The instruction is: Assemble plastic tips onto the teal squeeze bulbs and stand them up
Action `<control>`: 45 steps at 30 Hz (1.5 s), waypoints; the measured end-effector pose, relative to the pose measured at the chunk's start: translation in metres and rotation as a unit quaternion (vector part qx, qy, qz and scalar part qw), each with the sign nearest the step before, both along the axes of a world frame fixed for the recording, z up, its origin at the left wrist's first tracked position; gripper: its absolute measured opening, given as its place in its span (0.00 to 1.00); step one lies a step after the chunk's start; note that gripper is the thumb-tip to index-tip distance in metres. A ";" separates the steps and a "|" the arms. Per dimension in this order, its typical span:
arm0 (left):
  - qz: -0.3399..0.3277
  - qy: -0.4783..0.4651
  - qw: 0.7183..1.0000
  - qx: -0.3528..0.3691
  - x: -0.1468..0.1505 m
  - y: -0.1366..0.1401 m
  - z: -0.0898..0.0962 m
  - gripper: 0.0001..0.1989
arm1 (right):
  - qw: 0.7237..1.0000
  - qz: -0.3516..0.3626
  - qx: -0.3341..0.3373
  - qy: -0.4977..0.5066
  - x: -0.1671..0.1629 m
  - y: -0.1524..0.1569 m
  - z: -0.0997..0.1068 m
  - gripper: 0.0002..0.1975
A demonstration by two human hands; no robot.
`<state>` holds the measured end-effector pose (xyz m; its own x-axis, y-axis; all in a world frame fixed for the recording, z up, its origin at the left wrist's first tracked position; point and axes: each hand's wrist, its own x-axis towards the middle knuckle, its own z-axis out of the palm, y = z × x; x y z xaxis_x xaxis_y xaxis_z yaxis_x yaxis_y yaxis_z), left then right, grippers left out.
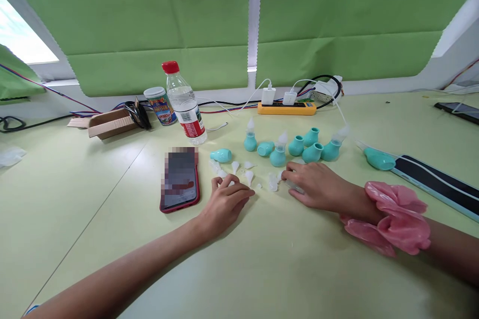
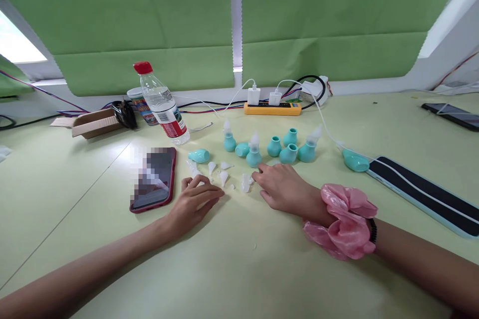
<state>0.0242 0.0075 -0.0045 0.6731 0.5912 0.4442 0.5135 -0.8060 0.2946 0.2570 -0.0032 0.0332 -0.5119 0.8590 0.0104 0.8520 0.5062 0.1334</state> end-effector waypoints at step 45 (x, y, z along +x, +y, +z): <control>0.026 -0.214 0.939 -0.268 0.007 -0.008 0.007 0.06 | 0.836 0.081 -0.032 0.541 -0.041 -0.020 -0.043 0.04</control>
